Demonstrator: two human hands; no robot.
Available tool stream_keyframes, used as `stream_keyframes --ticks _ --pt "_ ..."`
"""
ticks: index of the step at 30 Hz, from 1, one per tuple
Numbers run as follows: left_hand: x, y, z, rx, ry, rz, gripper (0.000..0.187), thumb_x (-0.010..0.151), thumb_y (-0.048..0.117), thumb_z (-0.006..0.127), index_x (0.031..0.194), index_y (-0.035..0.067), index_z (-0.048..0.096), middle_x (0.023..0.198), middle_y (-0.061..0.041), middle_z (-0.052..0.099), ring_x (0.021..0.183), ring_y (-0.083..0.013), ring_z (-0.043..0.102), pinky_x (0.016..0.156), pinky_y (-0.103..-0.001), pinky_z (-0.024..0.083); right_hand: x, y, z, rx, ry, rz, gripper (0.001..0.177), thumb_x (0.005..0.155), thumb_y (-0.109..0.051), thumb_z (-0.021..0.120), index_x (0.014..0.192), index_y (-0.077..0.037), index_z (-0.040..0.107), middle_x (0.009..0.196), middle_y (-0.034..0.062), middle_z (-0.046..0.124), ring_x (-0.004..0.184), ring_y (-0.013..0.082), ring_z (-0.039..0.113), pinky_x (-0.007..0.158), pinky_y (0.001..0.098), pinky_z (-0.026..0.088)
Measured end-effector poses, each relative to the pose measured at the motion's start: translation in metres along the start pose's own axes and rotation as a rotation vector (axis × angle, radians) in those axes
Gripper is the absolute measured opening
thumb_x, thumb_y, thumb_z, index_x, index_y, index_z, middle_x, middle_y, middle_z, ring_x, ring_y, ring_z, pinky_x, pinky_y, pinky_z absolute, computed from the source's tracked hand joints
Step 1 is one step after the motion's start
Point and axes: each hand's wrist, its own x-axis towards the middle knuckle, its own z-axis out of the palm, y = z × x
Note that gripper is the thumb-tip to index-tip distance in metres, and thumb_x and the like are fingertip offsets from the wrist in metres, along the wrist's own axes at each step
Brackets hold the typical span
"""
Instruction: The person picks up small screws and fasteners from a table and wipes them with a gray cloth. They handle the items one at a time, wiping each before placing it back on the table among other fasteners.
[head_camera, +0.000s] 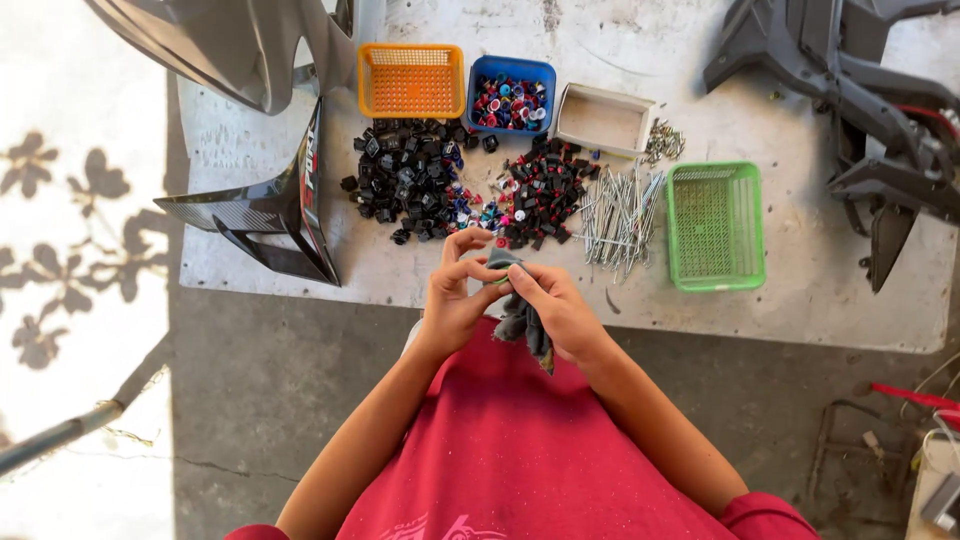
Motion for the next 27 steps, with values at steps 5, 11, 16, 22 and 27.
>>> stream_keyframes --ticks 5,11,16,22,27 --pt "0.007 0.008 -0.051 -0.228 -0.15 -0.051 0.017 0.087 0.003 0.08 0.102 0.007 0.075 0.149 -0.01 0.048 0.142 -0.0289 0.041 0.121 -0.045 0.033 0.007 0.019 0.043 0.191 0.005 0.041 0.033 0.102 -0.025 0.057 0.121 0.0 0.067 0.09 0.004 0.071 0.063 0.0145 0.069 0.057 0.0298 0.057" --pt "0.018 0.033 -0.106 0.101 -0.327 0.01 0.022 0.09 0.014 0.076 0.11 0.006 0.072 0.142 -0.012 0.055 0.133 -0.0273 0.052 0.114 -0.043 0.042 0.009 0.025 0.102 -0.664 0.511 -0.434 0.019 0.09 -0.013 0.08 0.098 0.002 0.072 0.091 0.009 0.065 0.073 0.0188 0.062 0.063 0.0344 0.051" --pt "0.022 0.019 -0.115 0.008 -0.439 -0.304 0.017 0.094 0.017 0.074 0.1 0.001 0.075 0.101 -0.007 0.074 0.093 -0.0124 0.069 0.086 -0.03 0.057 0.004 0.033 0.125 -1.268 0.731 -0.833 0.024 0.075 -0.005 0.085 0.095 -0.003 0.072 0.091 0.0094 0.062 0.084 0.032 0.06 0.071 0.0421 0.05" --pt "0.028 0.018 -0.119 -0.159 -0.487 -0.523 0.015 0.095 0.01 0.071 0.099 -0.004 0.076 0.084 -0.002 0.075 0.073 -0.005 0.063 0.062 -0.023 0.05 0.0 0.037 0.132 -1.305 0.717 -0.88 0.023 0.076 -0.004 0.084 0.096 -0.004 0.072 0.094 0.0081 0.062 0.086 0.0307 0.06 0.072 0.042 0.051" --pt "0.03 0.004 -0.116 -0.27 -0.445 -0.547 0.012 0.093 0.004 0.069 0.1 -0.005 0.074 0.09 -0.003 0.075 0.076 -0.0055 0.064 0.065 -0.023 0.052 0.003 0.023 0.138 -1.185 0.681 -0.821 0.019 0.081 -0.002 0.082 0.098 -0.003 0.073 0.095 0.0098 0.064 0.087 0.0324 0.061 0.075 0.0417 0.051"
